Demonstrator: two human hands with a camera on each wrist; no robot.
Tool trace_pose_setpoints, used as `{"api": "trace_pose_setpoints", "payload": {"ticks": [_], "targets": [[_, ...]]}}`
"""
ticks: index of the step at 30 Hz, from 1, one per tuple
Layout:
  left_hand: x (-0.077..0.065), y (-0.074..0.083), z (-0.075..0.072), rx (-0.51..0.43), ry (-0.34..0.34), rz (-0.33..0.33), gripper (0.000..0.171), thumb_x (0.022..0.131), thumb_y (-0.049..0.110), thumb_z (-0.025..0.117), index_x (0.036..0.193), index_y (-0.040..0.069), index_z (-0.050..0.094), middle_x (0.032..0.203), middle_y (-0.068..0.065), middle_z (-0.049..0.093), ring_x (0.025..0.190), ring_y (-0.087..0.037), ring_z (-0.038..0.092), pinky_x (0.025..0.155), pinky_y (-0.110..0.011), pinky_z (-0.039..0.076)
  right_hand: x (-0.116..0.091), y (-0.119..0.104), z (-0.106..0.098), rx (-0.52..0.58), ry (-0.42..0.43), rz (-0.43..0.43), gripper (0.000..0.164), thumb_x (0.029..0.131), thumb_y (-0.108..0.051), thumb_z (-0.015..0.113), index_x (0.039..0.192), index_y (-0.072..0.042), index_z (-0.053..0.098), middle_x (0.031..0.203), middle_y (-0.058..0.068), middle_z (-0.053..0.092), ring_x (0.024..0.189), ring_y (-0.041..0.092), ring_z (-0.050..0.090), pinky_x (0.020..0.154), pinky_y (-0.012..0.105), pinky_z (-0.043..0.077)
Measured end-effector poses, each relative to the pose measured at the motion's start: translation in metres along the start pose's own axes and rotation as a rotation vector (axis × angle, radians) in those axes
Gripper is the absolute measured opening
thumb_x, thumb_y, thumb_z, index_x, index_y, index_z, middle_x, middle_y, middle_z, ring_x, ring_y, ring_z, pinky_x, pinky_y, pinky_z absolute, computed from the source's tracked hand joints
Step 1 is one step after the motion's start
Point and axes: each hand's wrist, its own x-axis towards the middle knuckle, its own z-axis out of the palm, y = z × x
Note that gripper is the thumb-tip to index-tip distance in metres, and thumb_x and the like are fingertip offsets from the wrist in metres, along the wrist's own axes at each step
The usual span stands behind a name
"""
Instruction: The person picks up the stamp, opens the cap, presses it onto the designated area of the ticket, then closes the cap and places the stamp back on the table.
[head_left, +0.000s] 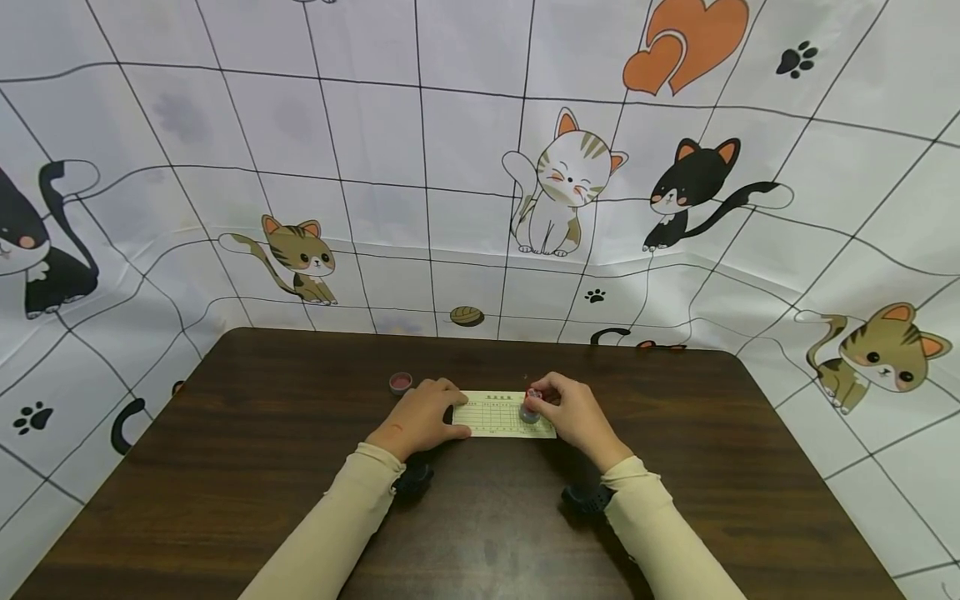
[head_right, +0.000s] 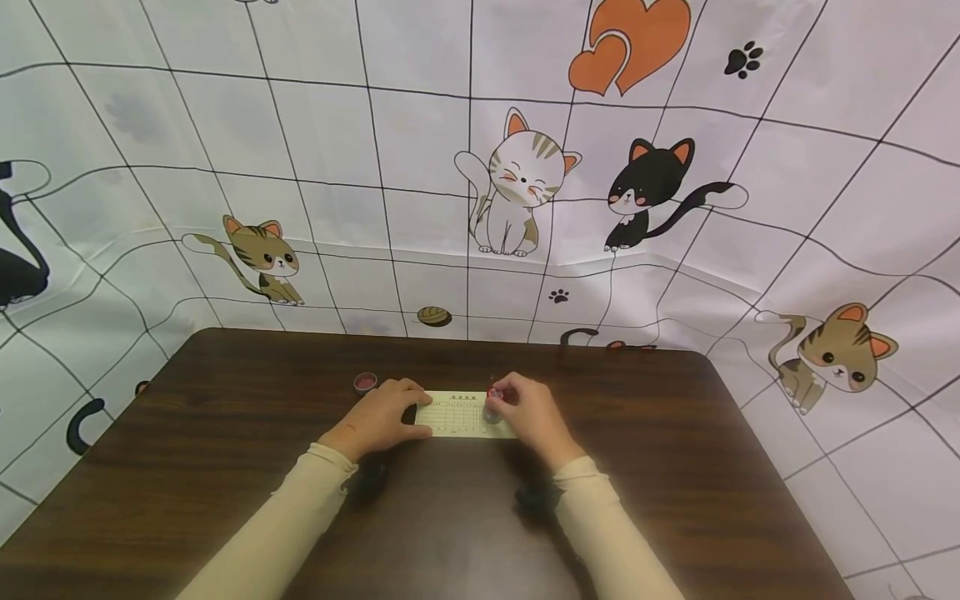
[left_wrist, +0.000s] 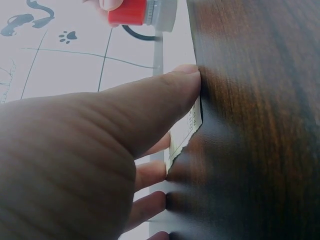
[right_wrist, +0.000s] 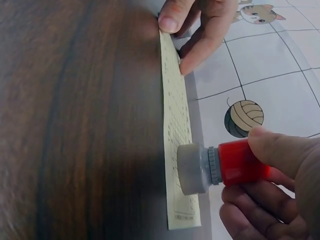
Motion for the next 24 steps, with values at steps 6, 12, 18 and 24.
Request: {"api": "trace_pose_setpoints", "payload": {"ticks": [6, 12, 18, 24], "targets": [[0.0001, -0.0003, 0.0, -0.001, 0.005, 0.005, 0.054, 0.089, 0.045, 0.081, 0.133, 0.015, 0.07, 0.135, -0.007, 0.063, 0.127, -0.032, 0.056, 0.109, -0.052, 0.044, 0.0002, -0.0006, 0.0006, -0.023, -0.01, -0.034, 0.01, 0.093, -0.015, 0.079, 0.1, -0.012, 0.073, 0.099, 0.003, 0.072, 0.082, 0.015, 0.059, 0.073, 0.033, 0.05], [-0.0009, -0.0008, -0.0009, -0.001, 0.005, 0.013, 0.054, 0.089, 0.045, 0.081, 0.133, 0.014, 0.07, 0.134, -0.008, 0.062, 0.126, -0.033, 0.056, 0.108, -0.054, 0.044, 0.0009, -0.0032, 0.0002, -0.031, -0.027, -0.029, 0.01, 0.094, -0.017, 0.079, 0.101, -0.013, 0.073, 0.102, 0.003, 0.072, 0.085, 0.015, 0.061, 0.077, 0.035, 0.052], [-0.0014, 0.0, -0.001, -0.005, 0.005, 0.019, 0.054, 0.089, 0.043, 0.081, 0.133, 0.014, 0.07, 0.134, -0.008, 0.062, 0.126, -0.033, 0.056, 0.108, -0.054, 0.044, 0.0023, -0.0025, -0.002, -0.042, -0.035, -0.039, 0.01, 0.093, -0.016, 0.079, 0.101, -0.013, 0.073, 0.1, 0.002, 0.072, 0.083, 0.015, 0.059, 0.076, 0.035, 0.051], [-0.0015, 0.0003, -0.0018, -0.004, -0.001, 0.014, 0.052, 0.09, 0.043, 0.081, 0.133, 0.014, 0.07, 0.135, -0.008, 0.062, 0.127, -0.034, 0.055, 0.108, -0.054, 0.044, 0.0023, -0.0022, -0.0015, -0.026, -0.038, -0.037, 0.011, 0.092, -0.016, 0.08, 0.1, -0.013, 0.073, 0.098, 0.001, 0.071, 0.082, 0.015, 0.059, 0.075, 0.034, 0.05]]}}
